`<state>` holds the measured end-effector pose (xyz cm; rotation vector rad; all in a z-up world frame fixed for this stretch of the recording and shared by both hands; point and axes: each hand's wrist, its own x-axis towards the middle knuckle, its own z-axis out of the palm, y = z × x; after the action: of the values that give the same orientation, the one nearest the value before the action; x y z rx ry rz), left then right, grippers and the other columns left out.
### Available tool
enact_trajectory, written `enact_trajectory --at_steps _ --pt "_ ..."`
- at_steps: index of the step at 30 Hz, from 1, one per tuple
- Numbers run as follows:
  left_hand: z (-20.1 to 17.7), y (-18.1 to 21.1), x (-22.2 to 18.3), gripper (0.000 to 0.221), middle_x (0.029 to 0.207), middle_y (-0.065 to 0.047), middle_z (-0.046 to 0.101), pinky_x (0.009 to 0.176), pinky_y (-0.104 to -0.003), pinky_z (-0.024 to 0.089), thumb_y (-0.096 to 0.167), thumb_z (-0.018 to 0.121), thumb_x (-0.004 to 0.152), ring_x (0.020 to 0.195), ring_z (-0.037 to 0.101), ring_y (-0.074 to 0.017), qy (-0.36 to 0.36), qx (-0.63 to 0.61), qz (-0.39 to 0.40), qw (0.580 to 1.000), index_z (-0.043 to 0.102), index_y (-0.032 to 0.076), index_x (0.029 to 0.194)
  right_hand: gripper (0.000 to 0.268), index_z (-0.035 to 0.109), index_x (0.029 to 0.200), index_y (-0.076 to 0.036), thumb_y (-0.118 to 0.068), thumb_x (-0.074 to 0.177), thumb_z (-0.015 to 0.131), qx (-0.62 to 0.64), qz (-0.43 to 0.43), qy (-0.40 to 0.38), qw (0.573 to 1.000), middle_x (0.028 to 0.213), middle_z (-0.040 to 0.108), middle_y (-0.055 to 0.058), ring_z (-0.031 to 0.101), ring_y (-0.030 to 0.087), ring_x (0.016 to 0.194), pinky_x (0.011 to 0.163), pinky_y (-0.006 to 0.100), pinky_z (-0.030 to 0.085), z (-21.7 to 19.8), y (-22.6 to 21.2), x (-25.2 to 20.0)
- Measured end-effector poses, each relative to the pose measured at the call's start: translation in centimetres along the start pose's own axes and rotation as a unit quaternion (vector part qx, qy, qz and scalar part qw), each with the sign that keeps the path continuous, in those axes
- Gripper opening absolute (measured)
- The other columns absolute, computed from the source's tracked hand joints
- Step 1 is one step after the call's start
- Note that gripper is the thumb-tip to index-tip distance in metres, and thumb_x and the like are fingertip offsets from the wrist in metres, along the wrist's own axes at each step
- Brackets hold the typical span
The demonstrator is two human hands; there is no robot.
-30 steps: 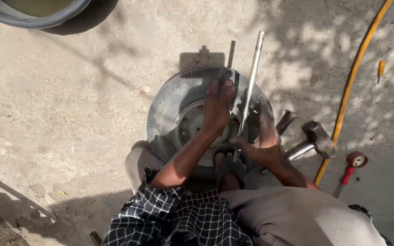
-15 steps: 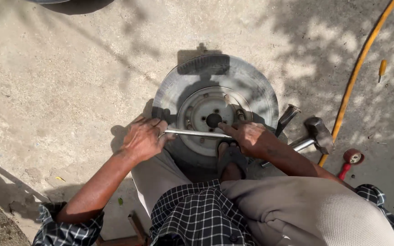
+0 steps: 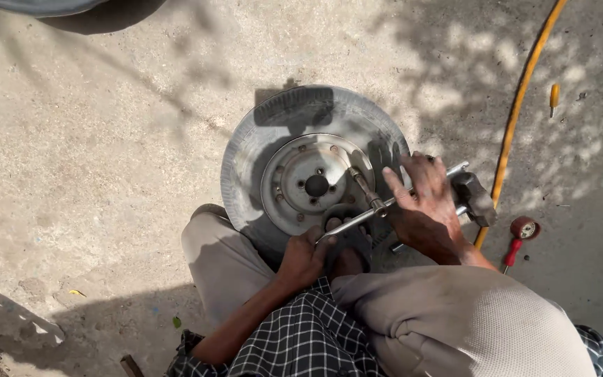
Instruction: Replacing or repairing a tire on a wheel rim using a hammer and tire levers.
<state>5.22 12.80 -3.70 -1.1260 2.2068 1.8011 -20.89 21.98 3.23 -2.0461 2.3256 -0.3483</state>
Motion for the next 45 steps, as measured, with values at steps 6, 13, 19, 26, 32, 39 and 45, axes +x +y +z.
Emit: enact_trajectory --at_steps 6,13,19,26,32,39,45 --pt "-1.6 -0.3 0.4 0.044 0.062 -0.024 0.062 0.056 -0.047 0.049 0.042 0.058 0.101 0.057 0.065 -0.0351 -0.038 -0.018 -0.012 0.999 0.061 -0.001 0.091 0.103 0.020 0.163 0.006 -0.005 0.084 0.086 0.360 0.278 0.165 0.875 0.166 0.024 0.031 0.030 0.043 0.157 0.118 0.050 0.050 1.5 -2.7 -4.1" --pt "-2.0 -2.0 -1.3 0.046 0.065 -0.020 0.062 0.054 -0.045 0.048 0.041 0.056 0.105 0.057 0.063 -0.0328 -0.003 0.031 0.055 0.998 0.060 0.000 0.085 0.080 0.037 0.154 0.002 0.001 0.089 0.083 0.340 0.345 0.199 0.852 0.149 0.042 0.024 0.052 0.032 0.140 0.109 0.043 0.060 3.2 -4.9 -5.9" --pt "-0.1 -0.8 -1.8 0.044 0.058 -0.014 0.061 0.047 -0.042 0.046 0.040 0.055 0.103 0.049 0.060 -0.0252 0.051 -0.070 -0.032 0.996 0.059 0.003 0.080 0.068 0.042 0.134 0.009 -0.009 0.084 0.085 0.557 0.454 -0.001 0.695 0.129 0.060 0.016 0.063 0.021 0.120 0.096 0.034 0.060 6.4 -5.1 -4.6" --pt "-0.4 -1.5 -2.0 0.044 0.078 -0.018 0.063 0.064 -0.044 0.049 0.039 0.049 0.112 0.071 0.062 -0.0282 0.015 -0.043 0.078 0.996 0.060 0.000 0.094 0.069 0.045 0.135 0.008 -0.023 0.082 0.078 0.449 0.463 -0.021 0.764 0.111 0.065 0.019 0.065 0.026 0.100 0.085 0.038 0.055 7.2 -6.1 -2.8" --pt "0.3 -2.0 -1.4 0.044 0.073 -0.018 0.067 0.065 -0.042 0.052 0.041 0.049 0.105 0.069 0.068 -0.0268 -0.108 -0.069 -0.048 0.991 0.063 0.000 0.105 0.070 0.039 0.140 0.009 -0.019 0.088 0.075 0.390 0.476 0.007 0.788 0.108 0.060 0.019 0.061 0.029 0.093 0.083 0.044 0.052 8.3 -6.4 -2.6" --pt "10.6 -6.1 -4.0 0.049 0.082 -0.026 0.070 0.078 -0.043 0.052 0.040 0.051 0.110 0.080 0.070 -0.0318 -0.210 -0.096 -0.050 0.972 0.068 -0.004 0.097 0.050 0.039 0.126 0.006 -0.010 0.087 0.067 0.254 0.245 -0.182 0.918 0.087 0.057 0.026 0.057 0.037 0.077 0.074 0.052 0.049 10.3 -5.3 -1.4" --pt "-3.8 2.1 -0.4 0.028 0.089 -0.019 0.074 0.072 -0.042 0.055 0.026 0.066 0.097 0.080 0.073 -0.0301 0.092 -0.065 0.050 0.992 0.072 -0.002 0.100 0.065 0.043 0.159 -0.029 -0.009 0.098 0.055 0.125 0.211 -0.515 0.822 0.114 0.075 0.021 0.075 0.034 0.103 0.097 0.048 0.060 4.0 -3.3 3.7"
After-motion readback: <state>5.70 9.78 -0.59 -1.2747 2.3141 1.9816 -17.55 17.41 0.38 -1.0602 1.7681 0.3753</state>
